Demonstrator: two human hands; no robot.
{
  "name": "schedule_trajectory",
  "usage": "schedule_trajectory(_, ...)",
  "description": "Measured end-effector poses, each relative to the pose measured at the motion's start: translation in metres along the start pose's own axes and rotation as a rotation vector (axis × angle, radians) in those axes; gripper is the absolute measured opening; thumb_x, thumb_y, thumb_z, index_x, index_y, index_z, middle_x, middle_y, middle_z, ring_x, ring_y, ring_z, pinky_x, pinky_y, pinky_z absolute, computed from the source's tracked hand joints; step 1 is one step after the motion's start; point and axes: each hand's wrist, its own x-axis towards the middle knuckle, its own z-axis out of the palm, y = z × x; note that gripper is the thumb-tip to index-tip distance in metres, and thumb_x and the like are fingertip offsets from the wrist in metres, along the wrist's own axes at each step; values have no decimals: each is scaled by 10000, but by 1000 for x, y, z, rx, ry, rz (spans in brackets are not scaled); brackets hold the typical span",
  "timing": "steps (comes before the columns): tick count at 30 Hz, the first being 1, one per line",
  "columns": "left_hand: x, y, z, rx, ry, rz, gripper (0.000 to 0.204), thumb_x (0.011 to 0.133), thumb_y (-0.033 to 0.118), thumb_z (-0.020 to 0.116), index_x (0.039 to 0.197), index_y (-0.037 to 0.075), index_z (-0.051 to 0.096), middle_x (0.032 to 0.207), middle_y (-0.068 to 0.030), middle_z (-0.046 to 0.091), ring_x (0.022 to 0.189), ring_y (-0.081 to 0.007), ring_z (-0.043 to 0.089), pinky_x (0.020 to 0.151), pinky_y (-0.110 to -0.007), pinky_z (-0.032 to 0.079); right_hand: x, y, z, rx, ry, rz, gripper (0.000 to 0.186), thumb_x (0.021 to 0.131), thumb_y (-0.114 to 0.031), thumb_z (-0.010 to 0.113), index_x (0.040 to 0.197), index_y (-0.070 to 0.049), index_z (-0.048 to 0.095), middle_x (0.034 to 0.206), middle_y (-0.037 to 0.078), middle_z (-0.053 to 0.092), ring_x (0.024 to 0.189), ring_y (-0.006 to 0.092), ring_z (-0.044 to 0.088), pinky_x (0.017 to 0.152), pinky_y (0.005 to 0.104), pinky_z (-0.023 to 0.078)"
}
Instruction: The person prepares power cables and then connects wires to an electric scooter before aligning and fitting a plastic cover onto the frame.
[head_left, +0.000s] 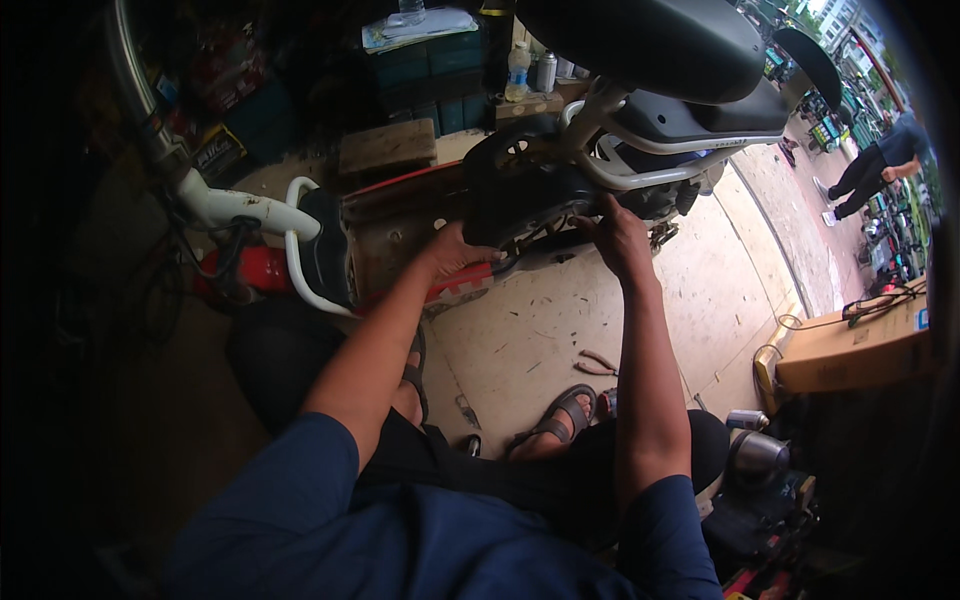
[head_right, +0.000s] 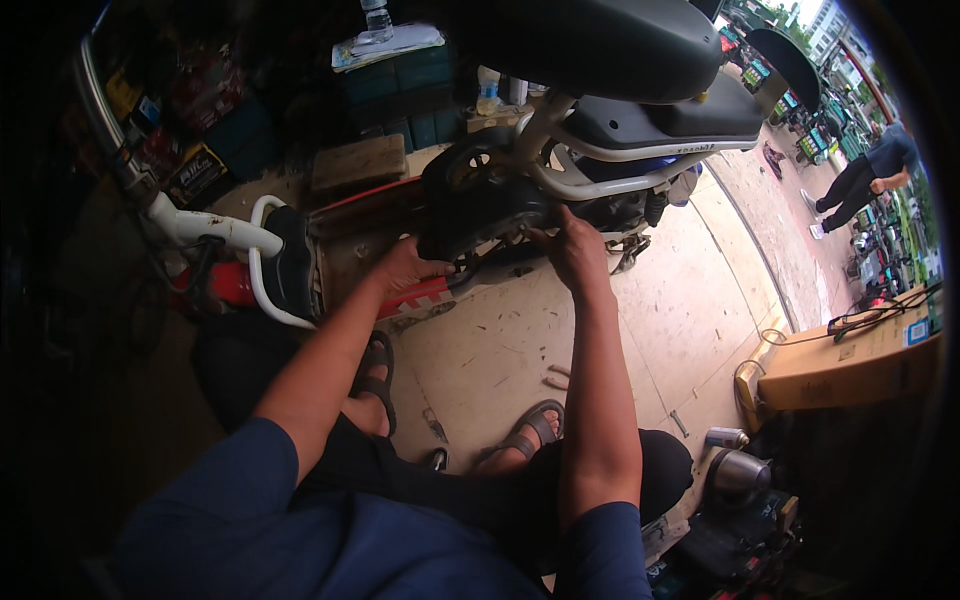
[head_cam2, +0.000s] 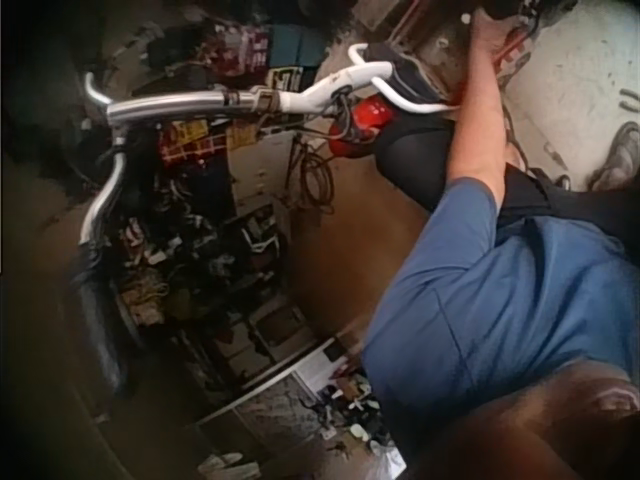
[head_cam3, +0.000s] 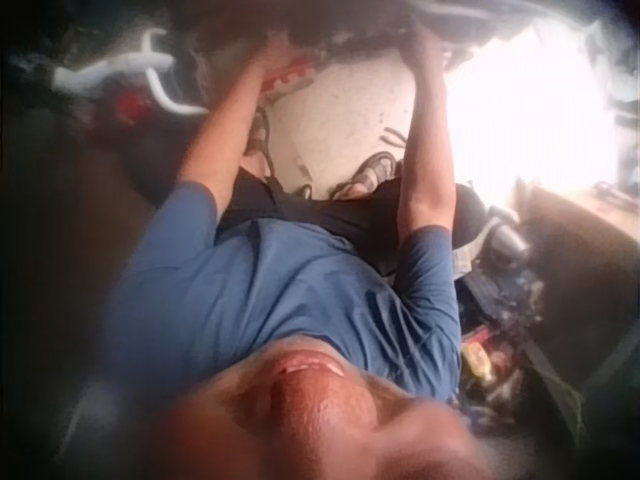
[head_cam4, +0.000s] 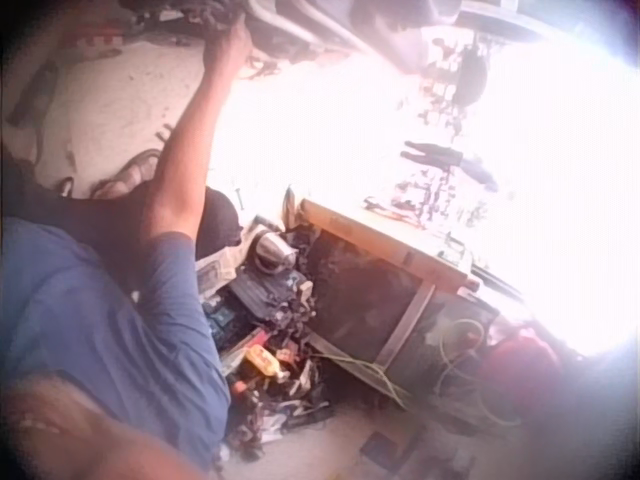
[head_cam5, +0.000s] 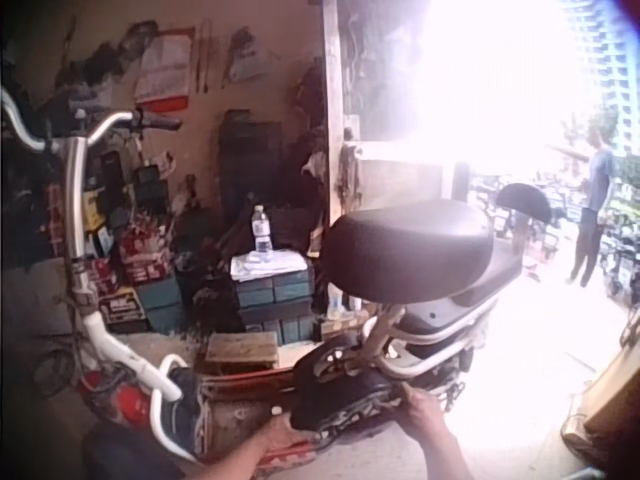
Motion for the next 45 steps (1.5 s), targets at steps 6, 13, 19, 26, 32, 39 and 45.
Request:
schedule_trajectory(6,3,-9,5,159,105,38,849,684,274,976,1359,-33,563,1285,-155,688,1180,-238,641,1066,-342,481,-3,-3,-5,34,14,5,472,862,-259,804,1251,-78,607,979,199,715,880,372,690,773,442,527)
schedule_trajectory(13,6,-17,6,211,105,-9,846,735,331,940,1374,-43,531,1288,-201,676,1167,-267,651,1054,-359,492,-2,-2,-7,13,14,12,471,846,-244,816,1229,-59,612,1006,208,724,910,400,693,782,464,540)
schedule_trajectory(19,5,-25,7,283,154,77,759,775,334,910,1329,-46,556,1236,-210,692,1079,-267,688,932,-376,555,-2,-9,-5,-47,-5,-25,487,864,-241,795,1249,-32,581,1012,223,718,952,422,679,805,473,538)
schedule_trajectory(26,6,-28,10,326,189,83,711,752,351,925,1240,-47,593,1092,-191,727,905,-266,727,756,-392,597,-1,-5,0,-67,-13,-30,503,874,-228,774,1290,-38,564,1135,220,690,1075,415,647,885,463,520)
schedule_trajectory(32,0,9,20,356,185,-123,733,699,357,946,1208,-49,611,1136,-229,716,979,-303,708,851,-403,559,-3,-1,3,-28,52,-59,536,875,-224,750,1329,-20,550,1144,221,680,1090,428,628,918,498,508)
schedule_trajectory(39,-1,17,26,403,197,-119,781,682,402,956,1208,-70,625,1177,-255,710,1101,-312,698,960,-391,541,-3,3,3,38,49,-58,497,870,-195,715,1315,-27,568,1162,225,677,1110,434,622,951,497,500)
schedule_trajectory(45,7,8,26,165,147,-36,806,759,470,903,1273,-71,600,1191,-223,711,1078,-275,691,956,-371,536,-4,12,0,61,28,-9,488,879,-152,664,1338,-31,554,1221,213,666,1130,383,651,967,431,520)
